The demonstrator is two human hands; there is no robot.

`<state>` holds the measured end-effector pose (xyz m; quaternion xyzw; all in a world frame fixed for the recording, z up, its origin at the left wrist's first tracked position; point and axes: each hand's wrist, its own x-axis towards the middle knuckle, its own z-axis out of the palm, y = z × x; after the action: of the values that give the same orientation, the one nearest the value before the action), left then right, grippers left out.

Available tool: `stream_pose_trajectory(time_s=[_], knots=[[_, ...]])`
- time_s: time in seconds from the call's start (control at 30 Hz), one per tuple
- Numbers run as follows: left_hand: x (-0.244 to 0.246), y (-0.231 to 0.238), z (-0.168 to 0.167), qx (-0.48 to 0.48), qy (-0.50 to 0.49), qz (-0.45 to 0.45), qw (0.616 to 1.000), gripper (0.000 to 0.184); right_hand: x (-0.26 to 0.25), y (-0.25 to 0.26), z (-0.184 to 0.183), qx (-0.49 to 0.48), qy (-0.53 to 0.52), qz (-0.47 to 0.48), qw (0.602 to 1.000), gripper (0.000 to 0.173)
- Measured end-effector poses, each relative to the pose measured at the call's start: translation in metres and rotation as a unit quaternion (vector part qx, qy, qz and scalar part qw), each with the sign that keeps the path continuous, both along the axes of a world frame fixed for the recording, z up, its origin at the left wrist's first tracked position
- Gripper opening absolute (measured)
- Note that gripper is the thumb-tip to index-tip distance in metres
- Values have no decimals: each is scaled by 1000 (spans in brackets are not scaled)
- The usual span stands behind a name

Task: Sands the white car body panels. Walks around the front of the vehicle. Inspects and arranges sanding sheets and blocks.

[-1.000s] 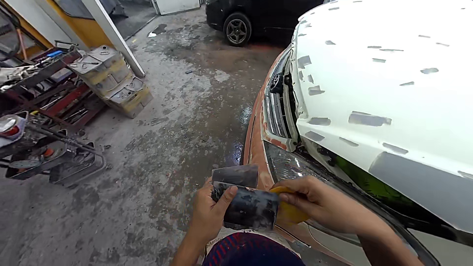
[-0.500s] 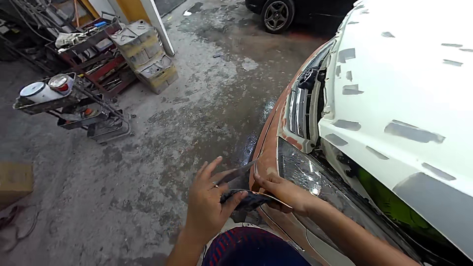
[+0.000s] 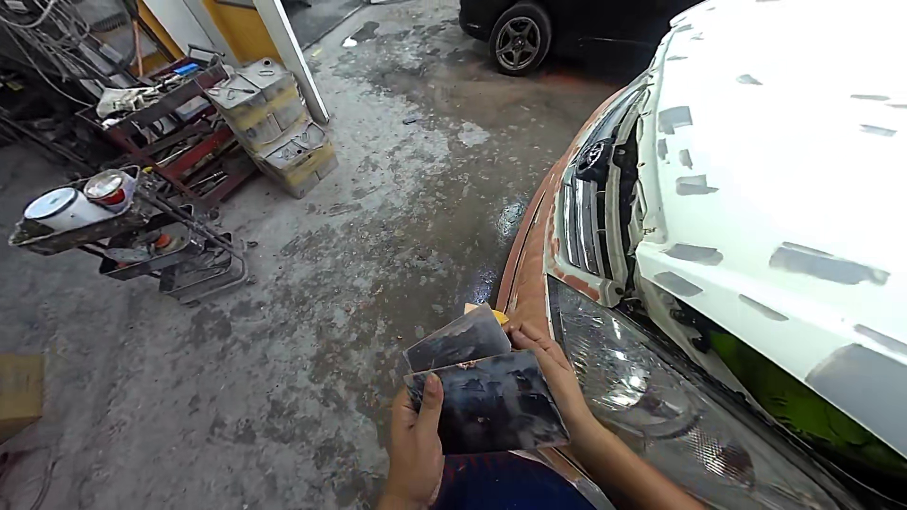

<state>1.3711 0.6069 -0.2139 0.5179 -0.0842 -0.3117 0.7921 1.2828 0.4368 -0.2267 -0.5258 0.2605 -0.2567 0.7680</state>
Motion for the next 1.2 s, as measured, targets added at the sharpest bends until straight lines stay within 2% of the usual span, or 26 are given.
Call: stream_pose_trajectory(time_s=[0.07, 0.1, 0.13, 0.17, 0.2, 0.23, 0.3, 0.33, 0.4, 0.43, 0.53, 0.63, 0.7, 0.77, 0.87, 0.97, 1.1, 1.2], knots=[[12, -4, 1, -13, 27, -15, 999, 39, 4, 11, 6, 41, -61, 25, 997, 58], [18, -5, 0, -18, 30, -21, 999, 40, 7, 13, 10, 36, -82, 36, 995, 59], [24, -7, 0, -24, 28, -26, 999, 41, 10, 14, 14, 8, -93, 38, 995, 48], [30, -8, 0, -28, 25, -33, 999, 41, 14, 16, 22, -28, -87, 30, 995, 27], [35, -9, -1, -31, 21, -43, 998, 40, 16, 16, 29, -68, -66, 30, 995, 18], [39, -10, -1, -37, 20, -56, 998, 39, 16, 17, 32, -108, -37, 31, 993, 17], [45, -11, -1, -49, 18, -88, 995, 35, 15, 22, 36, -127, 0, 17, 992, 20], [48, -12, -1, -49, 11, -101, 994, 32, 15, 23, 33, -122, -7, 8, 993, 22], [53, -15, -1, -47, -3, -115, 992, 30, 16, 22, 15, -124, -44, -3, 991, 40], [55, -17, -1, -44, -8, -116, 992, 29, 18, 21, 14, -137, -46, -21, 989, 41], [69, -20, -3, -37, -36, -123, 991, 33, 21, 11, 25, -139, -30, -103, 984, 32], [93, -22, -9, -18, -119, -177, 977, 40, 12, -3, 43, -114, -65, -157, 979, 29], [105, -23, -7, 26, -160, -208, 965, 41, 5, -6, 52, -127, -95, -144, 977, 28], [109, -26, -1, 69, -192, -212, 956, 39, 4, -1, 55, -206, -89, -111, 968, 26], [110, -29, 8, 108, -257, -170, 945, 40, 6, 6, 58, -355, -64, -52, 931, 24], [111, -26, 10, 127, -342, -127, 922, 45, -4, -5, 61, -452, -9, 22, 892, 21], [102, -22, 11, 117, -388, -128, 905, 45, -22, -19, 64, -511, 93, 84, 850, 25], [92, -23, 14, 110, -394, -118, 905, 44, -27, -18, 63, -514, 70, 66, 852, 25]])
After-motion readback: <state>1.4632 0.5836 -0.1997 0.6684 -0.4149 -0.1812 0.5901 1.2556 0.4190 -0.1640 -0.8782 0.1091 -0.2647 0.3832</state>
